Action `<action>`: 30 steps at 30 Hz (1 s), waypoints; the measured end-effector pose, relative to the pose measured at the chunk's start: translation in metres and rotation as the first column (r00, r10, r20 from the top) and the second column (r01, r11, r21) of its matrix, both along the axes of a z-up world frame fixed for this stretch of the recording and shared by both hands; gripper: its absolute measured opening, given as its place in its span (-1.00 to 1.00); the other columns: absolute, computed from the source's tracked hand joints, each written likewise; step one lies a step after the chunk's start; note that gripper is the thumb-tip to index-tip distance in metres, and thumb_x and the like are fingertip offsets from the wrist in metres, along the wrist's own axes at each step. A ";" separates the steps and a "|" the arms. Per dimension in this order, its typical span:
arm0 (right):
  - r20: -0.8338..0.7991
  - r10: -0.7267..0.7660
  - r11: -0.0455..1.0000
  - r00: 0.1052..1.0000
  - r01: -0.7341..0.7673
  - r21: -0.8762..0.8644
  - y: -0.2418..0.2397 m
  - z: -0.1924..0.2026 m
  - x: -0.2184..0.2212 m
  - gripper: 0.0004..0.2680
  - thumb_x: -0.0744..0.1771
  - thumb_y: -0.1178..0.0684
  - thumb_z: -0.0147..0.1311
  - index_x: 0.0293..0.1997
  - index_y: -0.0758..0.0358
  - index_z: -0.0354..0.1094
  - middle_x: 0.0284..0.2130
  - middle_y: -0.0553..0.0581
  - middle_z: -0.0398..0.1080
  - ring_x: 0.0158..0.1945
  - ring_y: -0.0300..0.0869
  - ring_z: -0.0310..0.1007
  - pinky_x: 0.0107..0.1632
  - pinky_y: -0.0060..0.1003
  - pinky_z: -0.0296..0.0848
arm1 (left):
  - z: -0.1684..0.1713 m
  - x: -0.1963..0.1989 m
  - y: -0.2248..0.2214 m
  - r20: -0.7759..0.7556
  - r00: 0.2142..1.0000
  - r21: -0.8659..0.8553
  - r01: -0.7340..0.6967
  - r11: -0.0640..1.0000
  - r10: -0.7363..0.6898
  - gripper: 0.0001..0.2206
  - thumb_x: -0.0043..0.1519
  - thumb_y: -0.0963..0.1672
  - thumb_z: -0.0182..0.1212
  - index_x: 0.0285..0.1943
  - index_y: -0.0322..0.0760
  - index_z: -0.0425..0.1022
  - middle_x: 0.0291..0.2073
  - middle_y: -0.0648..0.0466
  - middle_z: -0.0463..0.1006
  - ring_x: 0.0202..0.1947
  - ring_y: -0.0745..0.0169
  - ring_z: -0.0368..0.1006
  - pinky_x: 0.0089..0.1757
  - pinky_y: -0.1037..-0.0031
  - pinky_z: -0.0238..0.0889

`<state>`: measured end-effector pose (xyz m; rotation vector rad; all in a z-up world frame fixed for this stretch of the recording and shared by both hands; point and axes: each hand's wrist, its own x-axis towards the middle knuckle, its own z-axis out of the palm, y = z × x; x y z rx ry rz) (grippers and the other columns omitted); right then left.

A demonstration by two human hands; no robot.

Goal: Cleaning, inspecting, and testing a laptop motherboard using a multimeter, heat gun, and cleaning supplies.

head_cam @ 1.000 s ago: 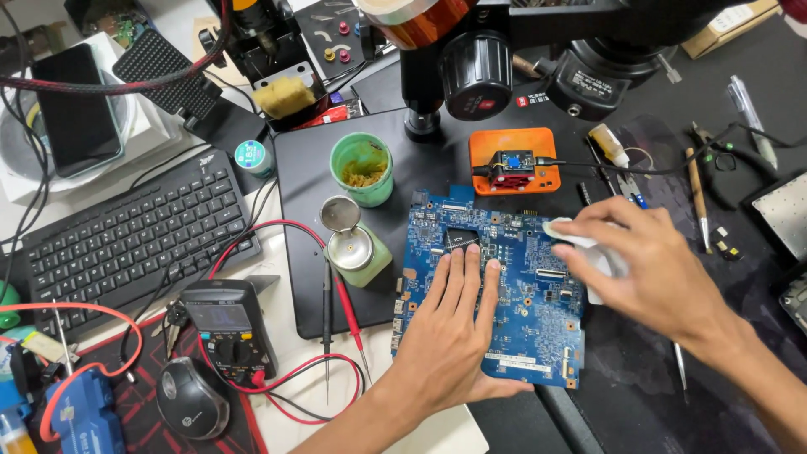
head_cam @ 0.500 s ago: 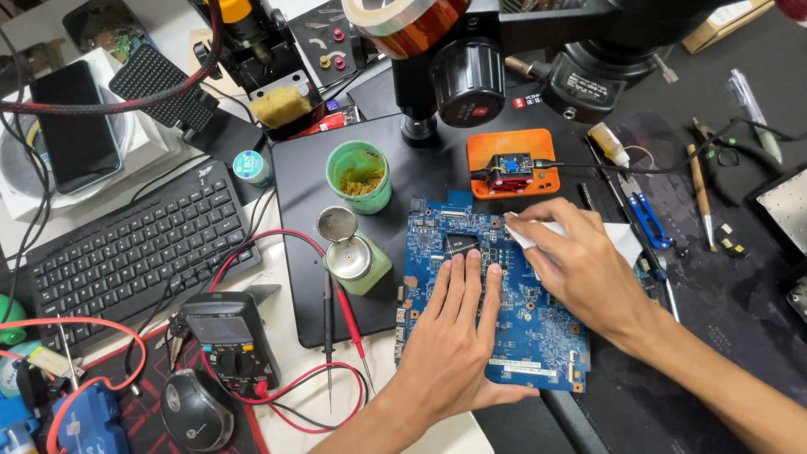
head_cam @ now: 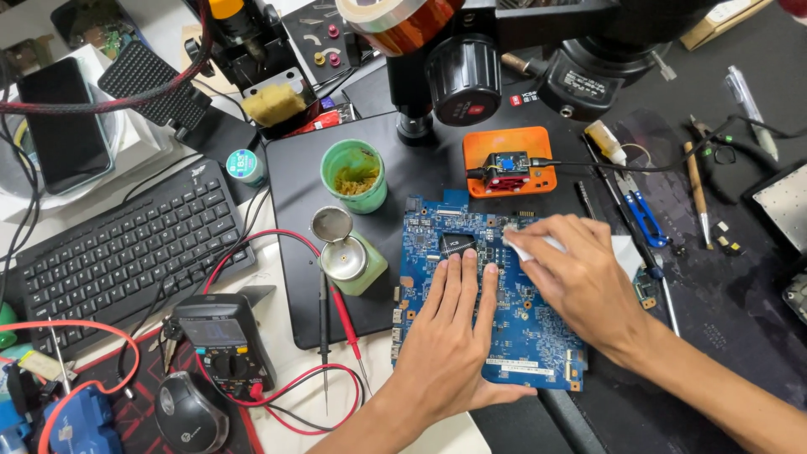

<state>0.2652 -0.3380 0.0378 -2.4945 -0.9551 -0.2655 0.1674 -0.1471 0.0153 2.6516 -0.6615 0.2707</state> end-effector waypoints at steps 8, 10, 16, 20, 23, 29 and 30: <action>0.032 0.022 1.000 0.999 -0.022 -0.016 0.003 0.003 0.003 -0.72 0.26 0.17 0.21 0.08 0.29 0.49 -0.18 0.11 0.46 -0.07 -0.04 0.43 0.07 -0.13 0.27 | 0.001 0.002 0.001 0.001 1.000 0.012 0.003 1.000 -0.003 0.18 -0.04 0.37 0.19 0.41 -0.76 0.13 0.36 -0.62 0.15 0.42 -0.58 0.06 0.38 -0.05 -0.17; 0.009 0.040 0.999 0.999 -0.040 -0.021 -0.002 0.005 -0.001 -0.72 0.25 0.17 0.21 0.07 0.29 0.49 -0.19 0.11 0.46 -0.08 -0.05 0.43 0.07 -0.12 0.28 | 0.000 0.001 0.001 -0.002 1.000 0.015 0.000 1.000 0.000 0.18 -0.04 0.37 0.19 0.40 -0.76 0.13 0.36 -0.62 0.14 0.42 -0.58 0.06 0.38 -0.05 -0.17; -0.153 -0.023 1.000 0.988 0.025 0.012 -0.013 0.016 0.011 -0.76 0.29 0.17 0.17 0.05 0.14 0.52 -0.19 0.03 0.48 -0.10 -0.13 0.48 0.05 -0.19 0.32 | -0.001 0.000 0.001 -0.002 1.000 0.017 0.002 1.000 -0.002 0.19 -0.05 0.38 0.19 0.40 -0.78 0.13 0.35 -0.64 0.14 0.42 -0.60 0.06 0.38 -0.05 -0.17; -0.080 -0.030 0.996 0.996 0.036 0.078 -0.003 0.009 0.023 -0.79 0.31 0.18 0.18 0.05 0.12 0.51 -0.15 0.02 0.49 -0.06 -0.13 0.47 0.05 -0.23 0.33 | -0.001 0.001 0.000 0.014 1.000 0.030 0.012 0.999 -0.012 0.19 -0.04 0.38 0.18 0.39 -0.79 0.14 0.35 -0.64 0.15 0.42 -0.59 0.06 0.38 -0.05 -0.17; -0.022 0.027 1.000 0.999 -0.027 0.016 0.001 0.009 0.021 -0.77 0.28 0.19 0.19 0.04 0.19 0.50 -0.19 0.05 0.47 -0.06 -0.10 0.45 0.05 -0.17 0.30 | 0.000 0.002 0.000 0.017 1.000 0.034 0.015 0.999 -0.016 0.18 -0.03 0.38 0.18 0.39 -0.78 0.15 0.34 -0.63 0.16 0.42 -0.58 0.07 0.38 -0.05 -0.17; 0.049 -0.002 0.995 0.999 0.007 -0.098 0.003 0.010 0.004 -0.72 0.26 0.20 0.19 0.09 0.25 0.47 -0.19 0.08 0.44 -0.08 -0.06 0.42 0.04 -0.14 0.26 | 0.000 0.000 0.001 0.011 1.000 0.021 -0.013 1.000 0.013 0.18 -0.05 0.38 0.18 0.39 -0.77 0.16 0.35 -0.62 0.17 0.41 -0.57 0.08 0.38 -0.05 -0.16; 0.067 -0.023 0.992 0.998 0.031 -0.123 0.004 0.010 0.001 -0.70 0.26 0.20 0.19 0.11 0.27 0.46 -0.18 0.09 0.44 -0.07 -0.04 0.42 0.04 -0.14 0.26 | 0.000 0.000 0.001 0.013 1.000 0.015 -0.012 1.000 0.012 0.18 -0.05 0.38 0.17 0.39 -0.76 0.16 0.35 -0.62 0.17 0.41 -0.57 0.08 0.38 -0.04 -0.16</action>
